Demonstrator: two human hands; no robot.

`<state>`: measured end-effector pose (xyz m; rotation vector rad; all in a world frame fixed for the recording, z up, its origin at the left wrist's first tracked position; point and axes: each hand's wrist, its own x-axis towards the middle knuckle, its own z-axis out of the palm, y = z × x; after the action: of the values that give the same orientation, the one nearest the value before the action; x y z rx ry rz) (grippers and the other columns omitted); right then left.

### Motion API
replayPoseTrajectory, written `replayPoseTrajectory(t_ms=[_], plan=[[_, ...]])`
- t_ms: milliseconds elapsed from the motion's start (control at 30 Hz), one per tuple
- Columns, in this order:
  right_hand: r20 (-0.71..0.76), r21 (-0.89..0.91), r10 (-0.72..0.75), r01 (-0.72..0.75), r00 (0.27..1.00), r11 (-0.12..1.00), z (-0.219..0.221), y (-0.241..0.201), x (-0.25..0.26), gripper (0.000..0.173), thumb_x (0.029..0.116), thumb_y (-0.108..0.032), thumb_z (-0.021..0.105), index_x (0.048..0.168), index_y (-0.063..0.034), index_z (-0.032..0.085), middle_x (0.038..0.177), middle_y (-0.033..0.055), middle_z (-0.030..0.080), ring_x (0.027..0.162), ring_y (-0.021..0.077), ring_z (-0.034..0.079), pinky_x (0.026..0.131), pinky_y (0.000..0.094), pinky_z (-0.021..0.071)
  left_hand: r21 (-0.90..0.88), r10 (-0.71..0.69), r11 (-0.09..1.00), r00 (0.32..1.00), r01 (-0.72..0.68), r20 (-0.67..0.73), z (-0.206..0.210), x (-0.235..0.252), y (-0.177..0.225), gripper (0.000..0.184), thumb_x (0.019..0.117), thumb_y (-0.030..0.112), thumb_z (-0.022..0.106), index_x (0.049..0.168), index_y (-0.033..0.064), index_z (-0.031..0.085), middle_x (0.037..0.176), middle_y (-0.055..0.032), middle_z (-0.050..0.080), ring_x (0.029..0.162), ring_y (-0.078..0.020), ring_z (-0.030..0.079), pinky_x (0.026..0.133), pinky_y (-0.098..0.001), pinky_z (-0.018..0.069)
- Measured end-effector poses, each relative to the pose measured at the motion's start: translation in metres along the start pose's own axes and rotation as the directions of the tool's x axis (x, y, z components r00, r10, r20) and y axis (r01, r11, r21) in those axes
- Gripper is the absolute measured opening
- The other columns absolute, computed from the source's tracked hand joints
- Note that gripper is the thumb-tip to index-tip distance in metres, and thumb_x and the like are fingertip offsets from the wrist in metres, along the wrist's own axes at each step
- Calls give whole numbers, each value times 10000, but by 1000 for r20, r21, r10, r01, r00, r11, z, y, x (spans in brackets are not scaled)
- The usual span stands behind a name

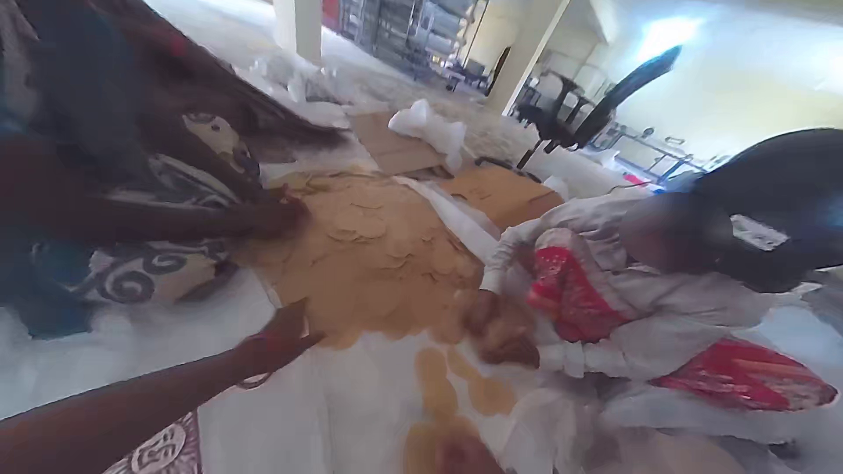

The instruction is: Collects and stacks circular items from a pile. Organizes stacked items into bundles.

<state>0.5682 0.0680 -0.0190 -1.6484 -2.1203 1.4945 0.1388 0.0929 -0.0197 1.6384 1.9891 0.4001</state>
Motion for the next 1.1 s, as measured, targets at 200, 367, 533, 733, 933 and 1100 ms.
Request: replayPoseTrajectory(t_ms=[200,367,533,733,933,1100], plan=[[-166,692,511,-269,844,670,8,-94,200,593,1084,-399,477,1442,72,436,1353,269,577,1154,323,635,964,428,528,-605,-392,513,793,610,467,77,40,34,799,1064,585,344,1585,-2,195,1548,-289,377,1360,-398,499,1058,-513,480],[-269,891,579,-30,770,453,23,-88,233,571,1076,-360,510,1413,95,433,1285,251,602,1052,266,647,889,375,543,-850,-640,130,698,510,321,91,67,43,810,1061,602,316,1563,-29,238,1587,-291,295,1432,-413,391,1100,-590,418],[-190,877,542,-106,818,468,14,-88,239,460,1059,-328,553,1349,27,522,1200,171,657,890,180,628,746,323,514,-890,-734,53,622,453,273,93,104,54,787,1065,590,311,1522,-51,333,1566,-281,349,1428,-392,406,1124,-570,390],[-62,680,434,-280,899,677,-8,-96,232,432,1038,-311,596,1338,-5,550,1180,134,613,975,195,583,830,370,493,-886,-542,-116,719,448,435,96,75,57,638,1101,446,366,1529,-20,285,1472,-274,418,1220,-367,552,971,-483,504],[-296,536,398,-193,868,821,14,-102,248,772,962,-401,693,1503,59,390,1516,318,414,1415,435,404,1148,577,350,-909,-607,-80,703,409,370,95,77,68,672,1100,487,310,1569,13,232,1569,-274,330,1361,-395,459,1056,-517,446],[-244,930,545,36,802,365,25,-125,260,659,992,-252,676,1501,26,363,1507,258,438,1384,363,451,1116,525,412,-952,-685,-299,681,62,259,91,103,69,615,1115,449,258,1578,46,226,1592,-217,343,1405,-316,454,1098,-457,441]])
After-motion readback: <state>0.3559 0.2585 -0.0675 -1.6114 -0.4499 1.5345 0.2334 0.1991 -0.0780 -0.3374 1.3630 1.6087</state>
